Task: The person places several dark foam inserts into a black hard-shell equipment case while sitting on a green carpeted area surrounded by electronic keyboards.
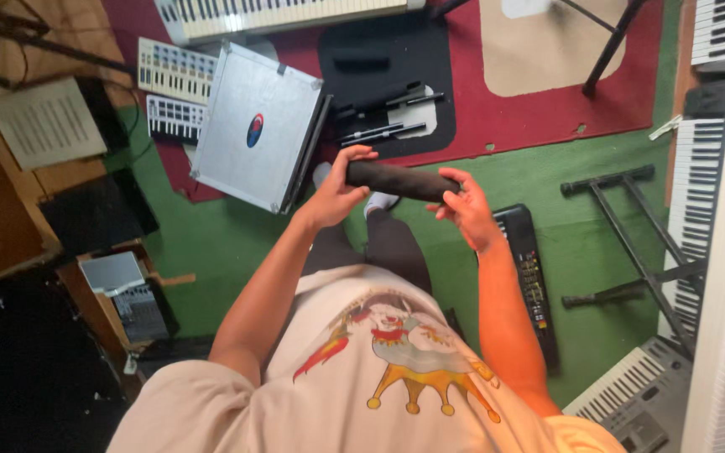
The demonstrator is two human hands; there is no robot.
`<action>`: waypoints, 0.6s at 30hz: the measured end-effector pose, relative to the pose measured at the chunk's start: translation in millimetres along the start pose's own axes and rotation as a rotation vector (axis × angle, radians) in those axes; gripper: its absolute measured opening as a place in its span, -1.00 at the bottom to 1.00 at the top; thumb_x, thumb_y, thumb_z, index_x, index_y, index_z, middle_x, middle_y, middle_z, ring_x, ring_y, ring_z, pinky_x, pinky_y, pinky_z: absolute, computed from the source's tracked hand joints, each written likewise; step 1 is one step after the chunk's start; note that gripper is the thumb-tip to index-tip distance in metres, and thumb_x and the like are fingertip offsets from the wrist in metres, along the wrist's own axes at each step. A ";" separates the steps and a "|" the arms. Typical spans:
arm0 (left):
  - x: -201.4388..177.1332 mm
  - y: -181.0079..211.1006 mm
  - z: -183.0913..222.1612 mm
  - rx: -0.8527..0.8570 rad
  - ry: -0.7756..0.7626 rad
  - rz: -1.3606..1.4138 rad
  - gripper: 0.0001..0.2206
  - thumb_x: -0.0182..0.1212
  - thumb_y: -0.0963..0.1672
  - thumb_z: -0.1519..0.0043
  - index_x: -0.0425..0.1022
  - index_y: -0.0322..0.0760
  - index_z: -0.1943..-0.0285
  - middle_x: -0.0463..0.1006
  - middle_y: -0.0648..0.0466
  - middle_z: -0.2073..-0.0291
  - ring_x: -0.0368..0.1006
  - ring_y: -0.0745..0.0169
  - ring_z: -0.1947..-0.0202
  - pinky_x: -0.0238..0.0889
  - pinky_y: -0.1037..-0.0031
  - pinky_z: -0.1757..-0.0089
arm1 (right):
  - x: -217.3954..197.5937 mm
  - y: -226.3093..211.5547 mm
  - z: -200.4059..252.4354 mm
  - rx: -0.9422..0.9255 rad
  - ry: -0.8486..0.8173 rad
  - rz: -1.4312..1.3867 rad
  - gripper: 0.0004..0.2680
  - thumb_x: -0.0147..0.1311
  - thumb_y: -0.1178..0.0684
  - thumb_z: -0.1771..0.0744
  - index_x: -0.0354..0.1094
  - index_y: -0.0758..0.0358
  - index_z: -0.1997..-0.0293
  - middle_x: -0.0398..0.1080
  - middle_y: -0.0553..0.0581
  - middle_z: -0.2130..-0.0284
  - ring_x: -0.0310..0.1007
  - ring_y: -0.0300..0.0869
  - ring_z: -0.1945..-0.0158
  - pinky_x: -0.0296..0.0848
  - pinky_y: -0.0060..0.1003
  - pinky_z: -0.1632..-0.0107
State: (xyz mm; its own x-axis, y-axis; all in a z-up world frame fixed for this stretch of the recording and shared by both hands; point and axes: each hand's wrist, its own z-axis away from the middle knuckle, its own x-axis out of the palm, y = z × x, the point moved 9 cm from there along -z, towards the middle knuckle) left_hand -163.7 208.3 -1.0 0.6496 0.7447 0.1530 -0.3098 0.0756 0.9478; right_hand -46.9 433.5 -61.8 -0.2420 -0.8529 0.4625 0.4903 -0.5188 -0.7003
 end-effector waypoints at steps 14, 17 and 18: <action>-84.0 29.1 166.1 0.131 0.654 0.059 -0.63 0.29 -0.21 -0.30 0.34 -0.28 -0.27 0.58 0.06 0.01 0.45 0.33 0.03 0.35 0.48 -0.04 | 188.6 -25.0 8.9 -0.002 -0.398 0.404 -0.65 0.05 0.20 -0.40 0.19 0.29 -0.40 0.36 0.19 -0.07 0.53 -0.18 0.10 0.57 -0.25 -0.03; -108.3 25.6 248.9 0.252 0.846 0.069 -0.64 0.35 -0.16 -0.30 0.37 -0.30 -0.24 0.59 0.05 0.00 0.48 0.32 -0.02 0.36 0.47 -0.09 | 247.0 6.0 3.1 0.073 -0.480 0.416 -0.66 0.05 0.22 -0.37 0.18 0.28 -0.34 0.39 0.18 -0.02 0.57 -0.19 0.10 0.58 -0.29 0.04; -112.2 20.3 276.4 0.266 0.905 0.080 -0.64 0.37 -0.13 -0.31 0.39 -0.30 -0.23 0.60 0.05 -0.01 0.49 0.32 -0.02 0.37 0.47 -0.09 | 264.2 20.7 1.8 0.121 -0.496 0.416 -0.66 0.05 0.22 -0.36 0.16 0.26 -0.31 0.40 0.17 0.01 0.60 -0.19 0.10 0.58 -0.30 0.07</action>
State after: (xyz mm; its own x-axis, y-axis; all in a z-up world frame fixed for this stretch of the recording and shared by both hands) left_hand -51.0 -57.0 78.4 -0.1870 0.9810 0.0511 -0.0888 -0.0687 0.9937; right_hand -99.2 197.5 46.8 0.3883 -0.8384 0.3826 0.5572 -0.1171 -0.8221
